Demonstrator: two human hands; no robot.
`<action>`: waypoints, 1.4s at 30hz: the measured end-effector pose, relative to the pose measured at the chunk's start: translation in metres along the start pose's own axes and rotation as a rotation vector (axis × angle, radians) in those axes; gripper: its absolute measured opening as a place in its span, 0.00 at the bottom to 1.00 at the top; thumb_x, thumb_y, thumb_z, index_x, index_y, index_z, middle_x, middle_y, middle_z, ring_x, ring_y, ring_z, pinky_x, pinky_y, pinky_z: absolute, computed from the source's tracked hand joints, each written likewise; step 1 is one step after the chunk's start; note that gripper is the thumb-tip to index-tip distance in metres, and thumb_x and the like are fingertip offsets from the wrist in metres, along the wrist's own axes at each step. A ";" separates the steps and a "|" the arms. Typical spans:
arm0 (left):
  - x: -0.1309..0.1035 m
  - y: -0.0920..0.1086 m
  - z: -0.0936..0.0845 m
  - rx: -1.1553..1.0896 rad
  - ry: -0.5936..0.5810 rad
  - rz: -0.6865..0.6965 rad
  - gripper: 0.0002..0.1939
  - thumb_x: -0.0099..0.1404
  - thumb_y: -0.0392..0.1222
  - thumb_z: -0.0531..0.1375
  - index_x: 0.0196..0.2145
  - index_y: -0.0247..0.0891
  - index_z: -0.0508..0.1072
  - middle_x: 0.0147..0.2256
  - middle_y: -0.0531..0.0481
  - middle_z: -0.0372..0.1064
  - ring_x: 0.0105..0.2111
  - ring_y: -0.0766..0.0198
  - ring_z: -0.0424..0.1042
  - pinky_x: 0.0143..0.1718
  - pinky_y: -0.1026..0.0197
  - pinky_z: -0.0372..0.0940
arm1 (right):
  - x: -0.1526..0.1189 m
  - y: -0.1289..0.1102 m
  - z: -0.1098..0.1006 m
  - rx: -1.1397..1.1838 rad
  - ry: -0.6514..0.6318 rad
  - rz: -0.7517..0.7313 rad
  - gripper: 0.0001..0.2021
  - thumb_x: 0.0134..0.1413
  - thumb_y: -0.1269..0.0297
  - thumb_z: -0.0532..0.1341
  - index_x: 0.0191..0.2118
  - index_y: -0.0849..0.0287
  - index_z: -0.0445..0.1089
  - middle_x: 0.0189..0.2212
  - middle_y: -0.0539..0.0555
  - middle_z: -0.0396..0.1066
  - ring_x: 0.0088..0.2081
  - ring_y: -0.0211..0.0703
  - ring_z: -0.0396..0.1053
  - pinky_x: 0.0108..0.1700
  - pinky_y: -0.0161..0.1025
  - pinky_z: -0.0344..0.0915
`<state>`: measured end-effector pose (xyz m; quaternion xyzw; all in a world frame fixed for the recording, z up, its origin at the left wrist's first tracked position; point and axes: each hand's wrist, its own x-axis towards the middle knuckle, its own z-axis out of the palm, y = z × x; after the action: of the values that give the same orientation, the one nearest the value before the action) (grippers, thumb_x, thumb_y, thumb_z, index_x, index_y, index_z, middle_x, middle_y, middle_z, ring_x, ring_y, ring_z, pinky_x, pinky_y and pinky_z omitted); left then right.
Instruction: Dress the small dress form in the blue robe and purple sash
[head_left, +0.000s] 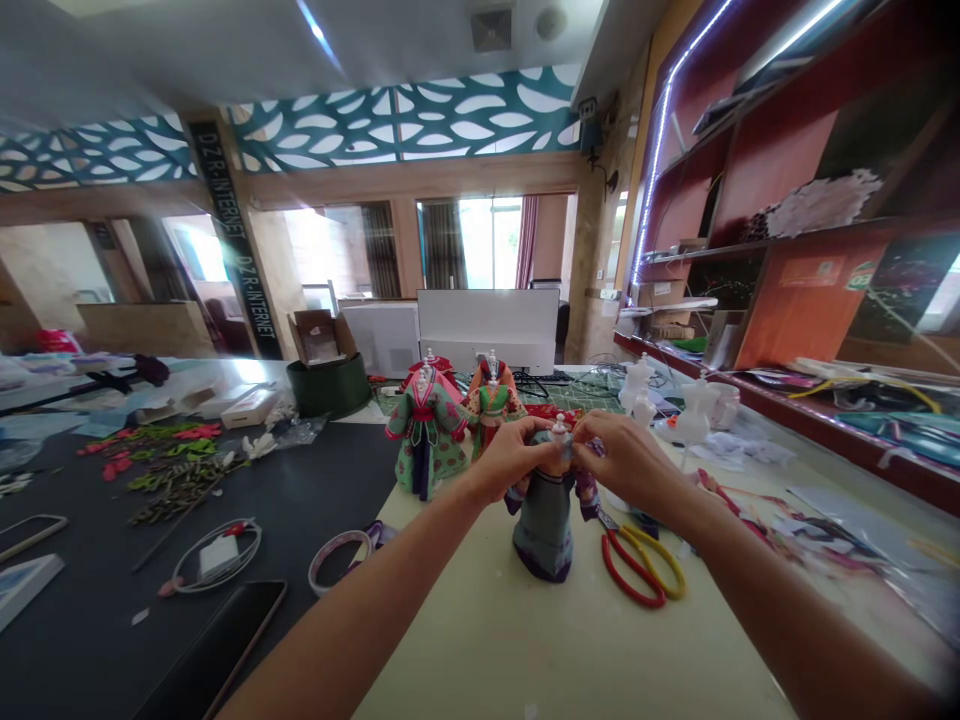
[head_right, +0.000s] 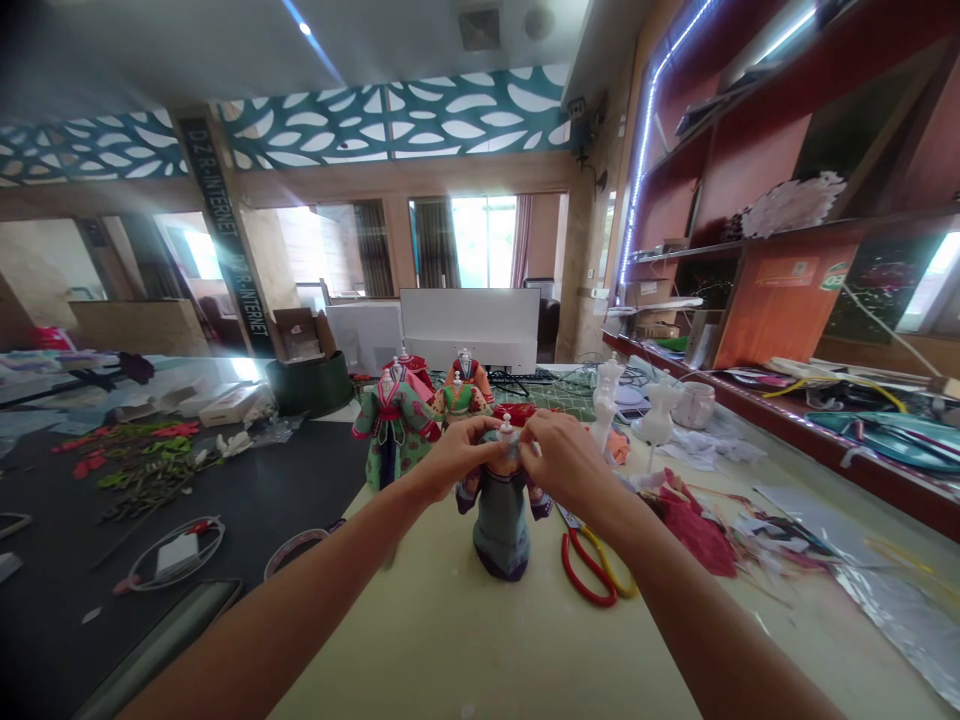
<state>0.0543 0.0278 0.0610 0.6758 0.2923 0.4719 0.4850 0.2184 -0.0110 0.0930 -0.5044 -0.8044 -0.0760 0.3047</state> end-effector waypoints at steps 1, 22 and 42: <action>0.000 0.000 0.001 0.010 0.003 0.008 0.17 0.51 0.45 0.66 0.37 0.33 0.72 0.33 0.48 0.69 0.32 0.65 0.67 0.32 0.68 0.61 | 0.000 -0.001 0.000 -0.002 -0.002 0.000 0.06 0.48 0.73 0.54 0.26 0.61 0.67 0.27 0.54 0.68 0.32 0.42 0.65 0.36 0.38 0.59; 0.002 -0.003 0.007 0.010 0.033 0.032 0.16 0.52 0.43 0.65 0.36 0.31 0.72 0.32 0.48 0.69 0.32 0.64 0.67 0.33 0.66 0.62 | 0.001 -0.009 -0.009 -0.200 -0.026 -0.016 0.09 0.53 0.71 0.54 0.28 0.61 0.71 0.29 0.54 0.69 0.32 0.40 0.65 0.36 0.36 0.56; 0.001 0.000 0.008 -0.013 0.030 -0.002 0.17 0.50 0.43 0.65 0.36 0.30 0.72 0.30 0.49 0.68 0.30 0.65 0.66 0.31 0.67 0.61 | 0.018 0.015 -0.007 0.161 -0.146 0.228 0.05 0.45 0.62 0.60 0.27 0.57 0.70 0.25 0.50 0.71 0.28 0.41 0.67 0.28 0.36 0.56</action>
<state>0.0618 0.0259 0.0606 0.6650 0.2970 0.4837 0.4854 0.2287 0.0072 0.1065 -0.5705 -0.7655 0.0606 0.2913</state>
